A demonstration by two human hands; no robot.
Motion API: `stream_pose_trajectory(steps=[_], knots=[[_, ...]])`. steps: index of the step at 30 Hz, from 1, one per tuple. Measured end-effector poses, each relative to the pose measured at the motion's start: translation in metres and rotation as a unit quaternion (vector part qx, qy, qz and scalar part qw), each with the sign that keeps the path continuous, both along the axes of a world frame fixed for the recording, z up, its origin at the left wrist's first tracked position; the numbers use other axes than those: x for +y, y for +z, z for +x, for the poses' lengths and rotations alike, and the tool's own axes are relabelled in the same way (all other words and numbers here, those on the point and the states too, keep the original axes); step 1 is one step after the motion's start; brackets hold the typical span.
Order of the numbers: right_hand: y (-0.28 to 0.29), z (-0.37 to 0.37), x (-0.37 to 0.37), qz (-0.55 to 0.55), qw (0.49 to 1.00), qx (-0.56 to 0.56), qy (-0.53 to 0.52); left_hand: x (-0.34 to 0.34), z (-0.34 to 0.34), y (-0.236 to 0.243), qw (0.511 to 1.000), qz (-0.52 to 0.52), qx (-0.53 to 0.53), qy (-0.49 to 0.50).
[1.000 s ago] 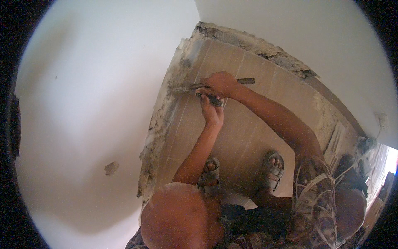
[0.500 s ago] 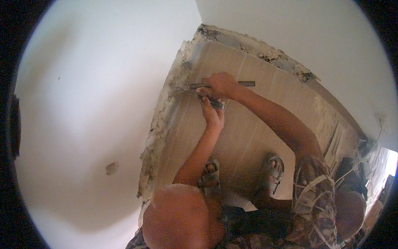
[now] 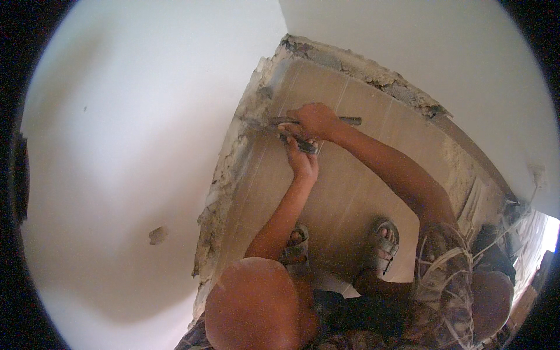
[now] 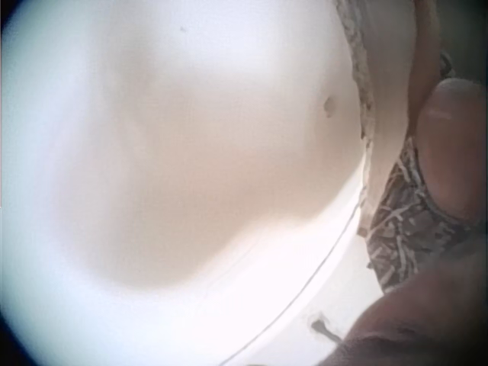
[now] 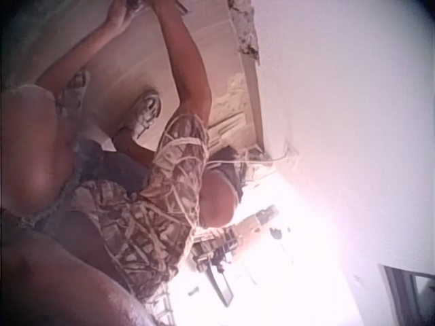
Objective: The person uses a brush to sweep debris off a tiled floor, then uses a hammer and a chisel to chip away at the edges where the floor meets a wall.
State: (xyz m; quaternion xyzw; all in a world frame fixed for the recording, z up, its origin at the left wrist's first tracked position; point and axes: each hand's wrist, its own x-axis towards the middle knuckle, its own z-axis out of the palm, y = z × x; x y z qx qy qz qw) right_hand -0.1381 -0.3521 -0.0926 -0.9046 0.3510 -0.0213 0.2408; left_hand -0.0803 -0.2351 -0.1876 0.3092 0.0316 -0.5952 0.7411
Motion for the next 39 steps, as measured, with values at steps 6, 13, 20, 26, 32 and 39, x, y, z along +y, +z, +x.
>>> stream_pose_trajectory(steps=[6, 13, 20, 26, 32, 39], knots=[[0.0, -0.006, -0.002, 0.03, 0.999, 0.021, -0.021, -0.005, -0.006, 0.009, 0.998, 0.059, -0.008, 0.011], [0.012, -0.002, 0.005, 0.011, 0.997, 0.072, 0.016, -0.004, -0.001, 0.009, 1.0, 0.026, -0.007, 0.009], [0.003, -0.002, 0.001, 0.008, 0.998, 0.063, 0.015, -0.002, -0.002, 0.005, 0.998, 0.054, -0.008, 0.007], [-0.001, -0.003, -0.003, 0.006, 0.998, 0.069, 0.006, -0.005, -0.006, 0.01, 0.996, 0.091, 0.008, 0.019], [0.002, 0.0, -0.002, 0.013, 0.995, 0.1, 0.02, -0.005, -0.004, 0.008, 0.994, 0.101, 0.011, 0.029], [-0.015, -0.013, -0.006, -0.018, 0.999, 0.022, 0.029, -0.005, -0.009, 0.011, 0.998, 0.062, 0.014, 0.021]])
